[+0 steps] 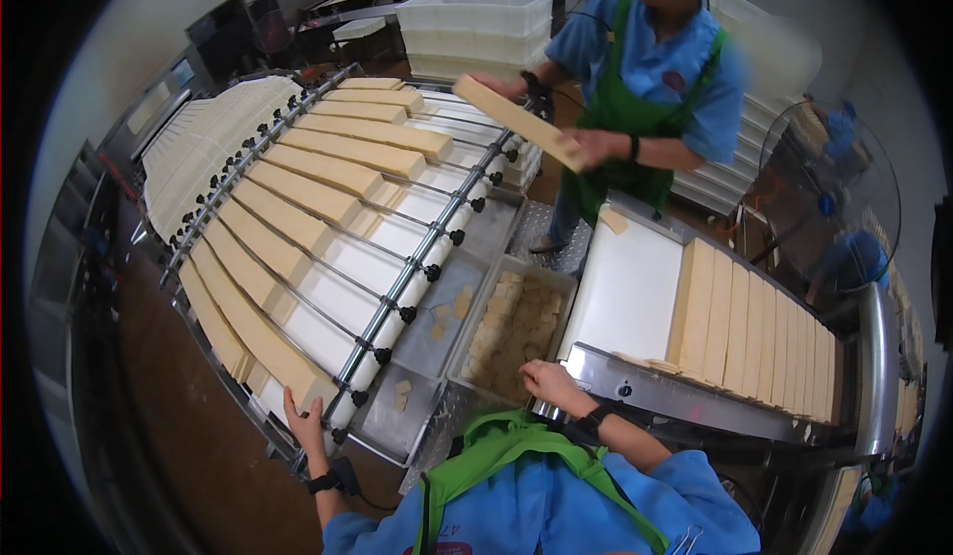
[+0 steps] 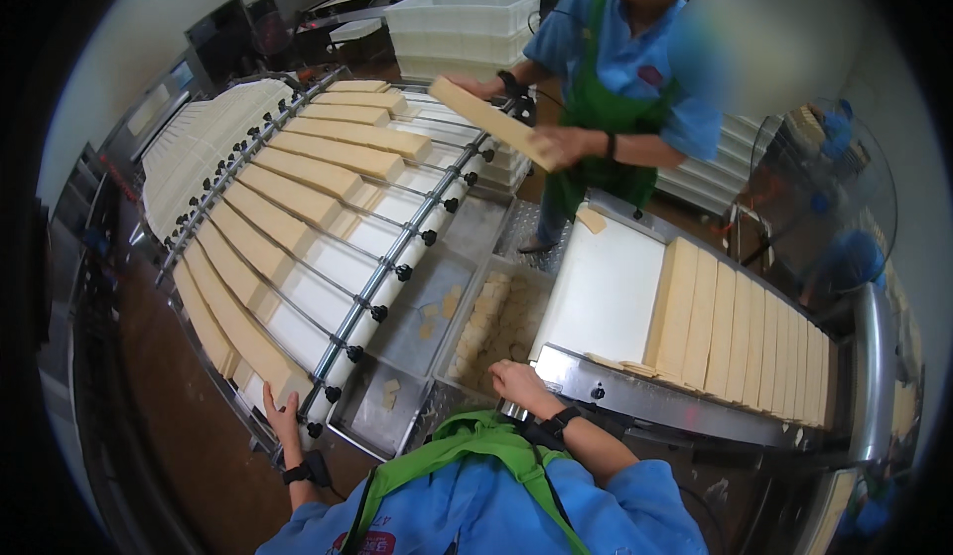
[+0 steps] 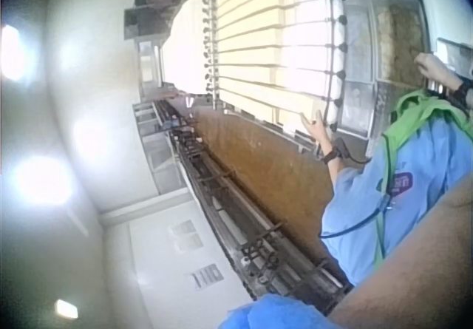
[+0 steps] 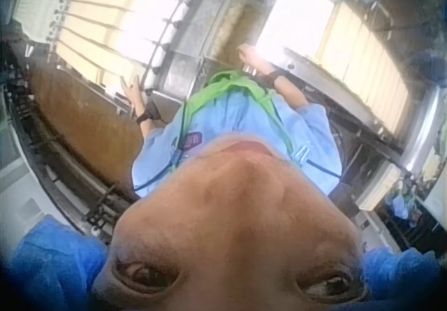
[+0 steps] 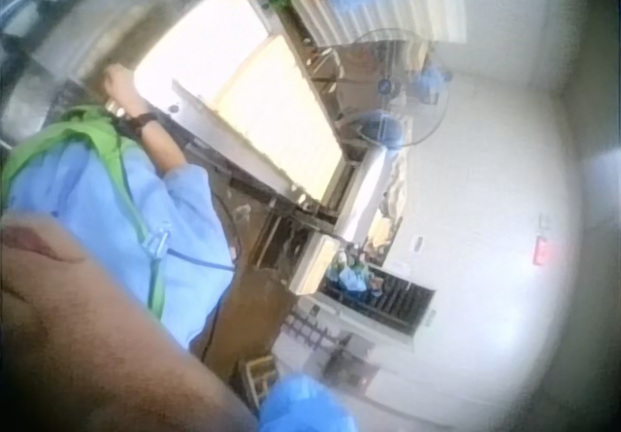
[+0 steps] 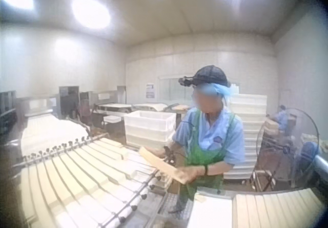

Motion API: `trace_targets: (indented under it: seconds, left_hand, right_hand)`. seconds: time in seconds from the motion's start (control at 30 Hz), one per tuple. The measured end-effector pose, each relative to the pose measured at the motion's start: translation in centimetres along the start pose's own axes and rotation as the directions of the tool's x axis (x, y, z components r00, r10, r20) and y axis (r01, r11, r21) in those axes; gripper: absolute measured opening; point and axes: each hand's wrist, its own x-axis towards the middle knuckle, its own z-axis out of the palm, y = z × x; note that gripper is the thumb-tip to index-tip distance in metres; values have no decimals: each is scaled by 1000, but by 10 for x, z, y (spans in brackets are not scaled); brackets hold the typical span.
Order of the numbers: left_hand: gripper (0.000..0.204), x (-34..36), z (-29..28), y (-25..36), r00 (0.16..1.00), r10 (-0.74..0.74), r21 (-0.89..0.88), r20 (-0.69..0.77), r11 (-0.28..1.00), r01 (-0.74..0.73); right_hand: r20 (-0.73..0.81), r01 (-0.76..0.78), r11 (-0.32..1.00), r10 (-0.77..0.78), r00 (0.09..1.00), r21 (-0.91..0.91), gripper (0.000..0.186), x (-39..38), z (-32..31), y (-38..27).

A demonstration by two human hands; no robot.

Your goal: Organize and align rectangular blocks on a moving conveyor belt in a production facility.

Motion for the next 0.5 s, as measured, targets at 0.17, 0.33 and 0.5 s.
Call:
trace_targets:
  seconds: [0.17,0.33,0.5]
  left_hand:
    - [72,8,7,6,998,30,-71,54,997,-26]
    - [69,11,-1,26,920,365,275,144,878,-391]
    - [50,14,7,83,577,505,522,642,264,-811]
  right_hand:
    - [-49,-10,1000,11,999,19,19,0,3,8]
    - [-66,-42,999,43,997,10,14,5,3,11]
    - [-95,-7,1000,7,995,2,15,4,4,16]
